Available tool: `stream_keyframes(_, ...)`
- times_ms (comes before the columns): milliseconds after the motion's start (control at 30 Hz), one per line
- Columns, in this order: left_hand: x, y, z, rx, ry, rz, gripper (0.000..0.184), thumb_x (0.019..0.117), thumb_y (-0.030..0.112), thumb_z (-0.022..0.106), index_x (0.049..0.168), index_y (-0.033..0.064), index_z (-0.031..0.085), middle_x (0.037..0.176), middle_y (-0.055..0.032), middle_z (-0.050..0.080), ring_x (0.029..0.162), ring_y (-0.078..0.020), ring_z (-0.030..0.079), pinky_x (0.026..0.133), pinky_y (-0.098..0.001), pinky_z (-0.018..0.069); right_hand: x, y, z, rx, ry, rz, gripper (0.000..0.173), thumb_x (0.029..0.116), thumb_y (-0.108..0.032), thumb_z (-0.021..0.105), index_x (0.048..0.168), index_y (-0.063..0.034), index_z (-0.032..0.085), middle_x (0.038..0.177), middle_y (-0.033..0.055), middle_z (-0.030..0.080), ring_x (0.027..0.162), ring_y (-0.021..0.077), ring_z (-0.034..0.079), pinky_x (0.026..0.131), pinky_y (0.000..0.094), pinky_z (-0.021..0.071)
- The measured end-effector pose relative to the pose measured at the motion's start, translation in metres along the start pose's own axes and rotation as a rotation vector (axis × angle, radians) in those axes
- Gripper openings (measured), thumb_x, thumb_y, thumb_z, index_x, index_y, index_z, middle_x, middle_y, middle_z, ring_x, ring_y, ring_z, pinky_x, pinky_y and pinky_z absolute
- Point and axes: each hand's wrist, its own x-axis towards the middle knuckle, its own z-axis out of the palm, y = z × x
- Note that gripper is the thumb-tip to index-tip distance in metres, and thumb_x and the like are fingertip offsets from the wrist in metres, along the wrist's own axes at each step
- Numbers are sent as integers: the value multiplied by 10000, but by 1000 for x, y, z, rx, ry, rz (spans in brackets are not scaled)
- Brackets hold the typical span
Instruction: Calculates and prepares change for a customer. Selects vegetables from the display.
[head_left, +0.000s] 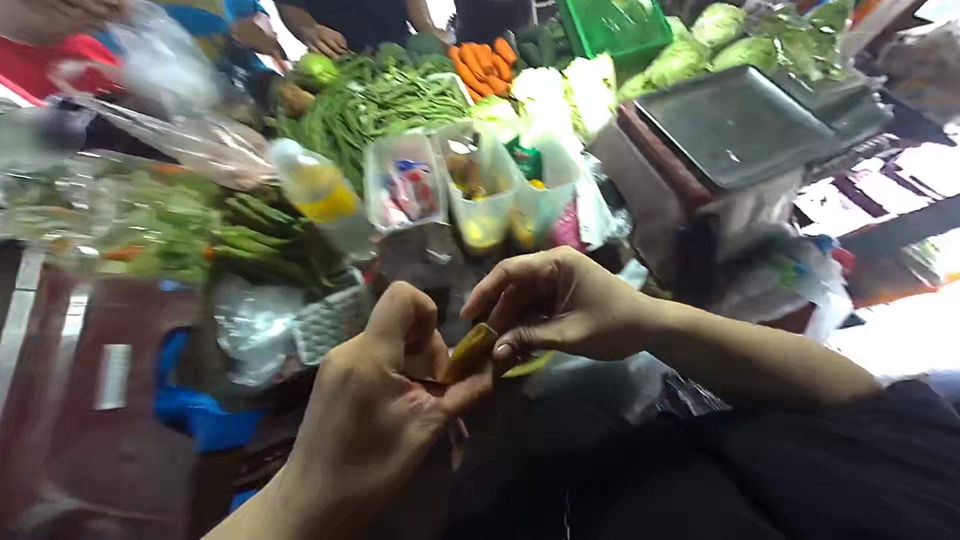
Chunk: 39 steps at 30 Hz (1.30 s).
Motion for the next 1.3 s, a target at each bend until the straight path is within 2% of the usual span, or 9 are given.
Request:
stream_keyframes(100, -11, 24, 77, -153, -101, -109, 563, 766, 433, 841, 1173, 178, 548, 743, 158, 622, 613, 63, 572, 529, -124, 488, -94, 29, -14, -65, 171, -6, 241, 897, 48, 717, 1136, 54, 688, 950, 72, 740, 850, 62, 701, 810, 234, 604)
stream_keyframes(267, -35, 47, 203, -360, -48, -173, 231, 835, 226, 836, 995, 102, 725, 959, 29, 730, 946, -84, 686, 874, -284, 580, -216, 78, -29, -218, 419, 95, 191, 934, -74, 702, 1107, 7, 709, 986, 57, 745, 886, 84, 703, 841, 274, 597)
stream_keyframes(400, -58, 56, 257, -388, -40, -213, 149, 905, 116, 760, 1029, 41, 726, 984, -9, 753, 929, -82, 718, 873, -287, 612, -273, 92, -72, -557, 679, 247, 354, 994, -288, 665, 1273, -70, 661, 918, 49, 717, 807, 128, 688, 748, 344, 602)
stream_keyframes(567, -85, 68, 256, -335, 47, -363, 242, 929, 12, 636, 1169, 9, 662, 1007, -16, 756, 869, -82, 731, 781, -275, 632, -284, 104, -130, -421, 804, 397, 826, 973, -340, 708, 1608, -49, 266, 793, 33, 625, 628, 113, 583, 615, 312, 543)
stream_keyframes(767, -104, 77, 247, -297, 375, -502, 349, 933, -4, 611, 1253, 9, 473, 896, 13, 748, 751, -71, 727, 682, -246, 623, -273, 111, -133, -204, 836, 350, 684, 997, -220, 680, 1561, -28, 343, 792, 27, 655, 634, 85, 589, 631, 268, 535)
stream_keyframes(1000, -115, 75, 242, -173, 530, -547, 192, 925, 55, 691, 1097, -22, 660, 990, -9, 738, 865, -32, 714, 771, -203, 614, -275, 117, -134, -249, 803, 334, 732, 987, -262, 678, 1580, -38, 312, 811, 24, 667, 680, 99, 620, 667, 303, 553)
stream_keyframes(1067, -117, 73, 241, -147, 506, -495, 177, 911, 116, 721, 985, -43, 696, 1278, -117, 652, 1077, -81, 679, 865, -223, 601, -277, 116, -135, -249, 787, 346, 736, 990, -261, 677, 1583, -40, 302, 818, 31, 671, 687, 106, 632, 674, 313, 565)
stream_keyframes(1167, -118, 70, 236, -49, 419, -385, 316, 891, 289, 701, 713, 28, 702, 1531, -201, 441, 1450, -236, 395, 1150, -340, 403, -279, 113, -138, -265, 760, 365, 755, 989, -272, 691, 1597, -70, 291, 823, 36, 676, 680, 114, 638, 667, 310, 568)
stream_keyframes(1300, -117, 72, 229, -68, 336, -187, 345, 978, 314, 599, 681, 170, 701, 1180, 9, 727, 1338, -194, 539, 1248, -474, 226, -295, 123, -140, -547, 788, 253, 630, 1003, -265, 633, 1554, -56, 411, 780, 20, 628, 604, 101, 567, 571, 284, 518)
